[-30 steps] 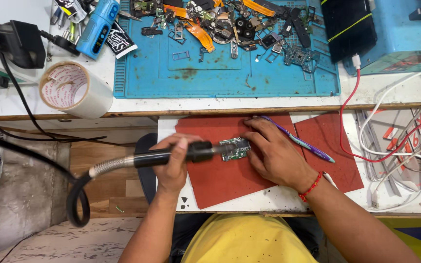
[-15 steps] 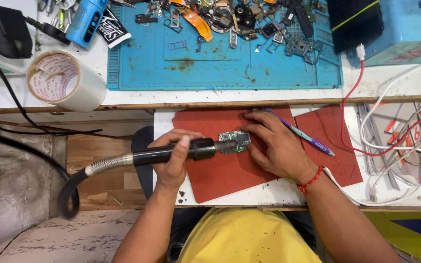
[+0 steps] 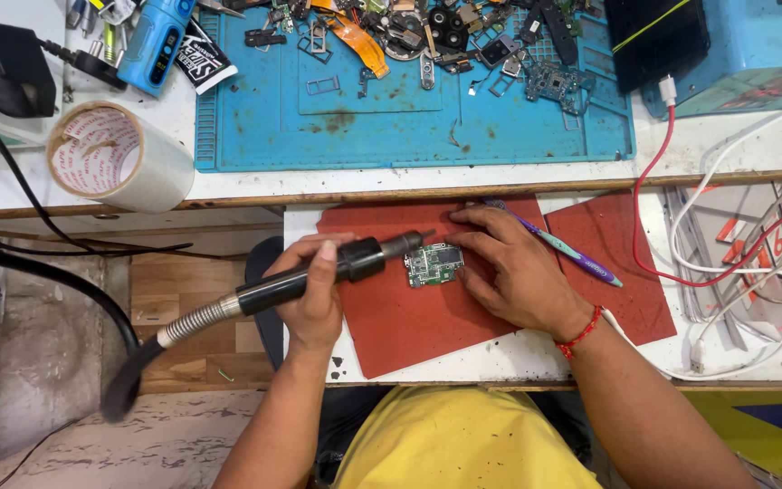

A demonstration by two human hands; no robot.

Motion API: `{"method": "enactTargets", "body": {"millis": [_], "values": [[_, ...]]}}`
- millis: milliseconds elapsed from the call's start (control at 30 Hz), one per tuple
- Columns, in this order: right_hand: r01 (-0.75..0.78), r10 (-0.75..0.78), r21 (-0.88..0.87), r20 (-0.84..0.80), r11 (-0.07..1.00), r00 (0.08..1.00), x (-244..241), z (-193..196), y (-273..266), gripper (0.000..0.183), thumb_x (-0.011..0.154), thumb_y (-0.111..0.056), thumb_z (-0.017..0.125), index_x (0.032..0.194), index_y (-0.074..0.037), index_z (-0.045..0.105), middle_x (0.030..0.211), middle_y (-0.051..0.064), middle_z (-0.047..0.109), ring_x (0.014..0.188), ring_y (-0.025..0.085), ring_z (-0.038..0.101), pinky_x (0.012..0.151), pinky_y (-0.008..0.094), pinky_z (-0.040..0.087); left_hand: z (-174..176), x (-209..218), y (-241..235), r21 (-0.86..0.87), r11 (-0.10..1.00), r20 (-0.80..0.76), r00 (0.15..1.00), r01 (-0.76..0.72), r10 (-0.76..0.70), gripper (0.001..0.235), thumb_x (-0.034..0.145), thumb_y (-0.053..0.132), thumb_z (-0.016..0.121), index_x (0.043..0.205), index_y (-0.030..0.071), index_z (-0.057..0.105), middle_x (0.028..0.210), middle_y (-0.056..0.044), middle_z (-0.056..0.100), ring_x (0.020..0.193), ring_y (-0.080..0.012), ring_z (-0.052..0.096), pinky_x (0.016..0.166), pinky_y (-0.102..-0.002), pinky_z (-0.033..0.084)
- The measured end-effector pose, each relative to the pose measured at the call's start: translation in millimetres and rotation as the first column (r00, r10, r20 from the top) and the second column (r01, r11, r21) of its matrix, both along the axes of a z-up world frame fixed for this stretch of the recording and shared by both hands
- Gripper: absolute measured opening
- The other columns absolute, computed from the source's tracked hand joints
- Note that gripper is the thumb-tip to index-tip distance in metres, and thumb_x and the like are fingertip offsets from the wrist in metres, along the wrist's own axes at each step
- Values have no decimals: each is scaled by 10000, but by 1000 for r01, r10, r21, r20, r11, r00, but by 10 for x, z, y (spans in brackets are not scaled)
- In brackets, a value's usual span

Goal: The person uses a purple pen-like tool to scrape and clean the surface of a small green circuit board. They then use a hot air gun to apply heat to the board while holding it steady with their other hand. The work is performed on a red mat on a cluttered workbench.

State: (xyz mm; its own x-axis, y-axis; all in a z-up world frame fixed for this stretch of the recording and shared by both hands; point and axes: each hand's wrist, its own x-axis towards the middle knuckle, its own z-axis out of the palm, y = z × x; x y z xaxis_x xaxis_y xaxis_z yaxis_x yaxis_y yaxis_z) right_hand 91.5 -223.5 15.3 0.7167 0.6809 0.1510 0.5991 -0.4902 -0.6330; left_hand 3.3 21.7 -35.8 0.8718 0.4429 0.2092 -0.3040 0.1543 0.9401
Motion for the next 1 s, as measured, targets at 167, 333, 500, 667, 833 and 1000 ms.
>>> {"method": "enactTargets", "body": {"millis": [167,333,500,667,833,1000], "values": [[5,-5,-6,-43,1000,999,-2,26,-2,403,806,-81,729,1207,-55,689,1399,129,588,1324,346,535,1096,434,455,32,-16,3,123,991,-17,998,57,-55,242,1015,180,632,941,-46,679,963,-195,751,892,-253,757,862,-365,627],[2,-2,3,-16,1000,1000,0,20,3,391,810,-89,740,1195,-50,686,1400,133,587,1325,350,531,1100,443,450,70,-19,68,106,984,-55,989,143,-138,268,1011,198,626,921,-44,697,926,-189,762,852,-241,745,831,-358,609],[1,-1,12,-10,1000,1000,-2,8,9,395,810,-77,731,1202,-57,692,1392,130,592,1325,346,536,1103,439,454,97,1,42,66,995,-39,997,68,-66,267,1020,200,623,935,-46,683,954,-190,749,902,-251,756,885,-372,618],[20,-20,13,-16,1000,1000,-16,-11,4,425,807,-97,744,1223,-47,676,1384,136,584,1310,347,544,1087,437,465,117,-10,-3,57,998,-25,999,36,-35,269,1023,200,624,946,-51,682,961,-193,742,913,-260,751,896,-380,617],[37,-36,45,-19,998,999,-28,-29,-8,415,828,-116,761,1227,-49,667,1401,138,577,1309,339,558,1088,425,478,68,-21,-11,-13,998,8,998,69,-69,265,1026,201,630,933,-43,672,962,-189,748,914,-262,753,902,-385,629],[43,-43,17,-19,999,999,-26,-13,-3,413,817,-121,762,1214,-48,676,1391,133,580,1295,335,561,1071,419,479,60,-23,-6,34,997,18,997,73,-73,241,1020,188,635,952,-40,675,976,-188,740,911,-259,746,880,-370,614]]}}
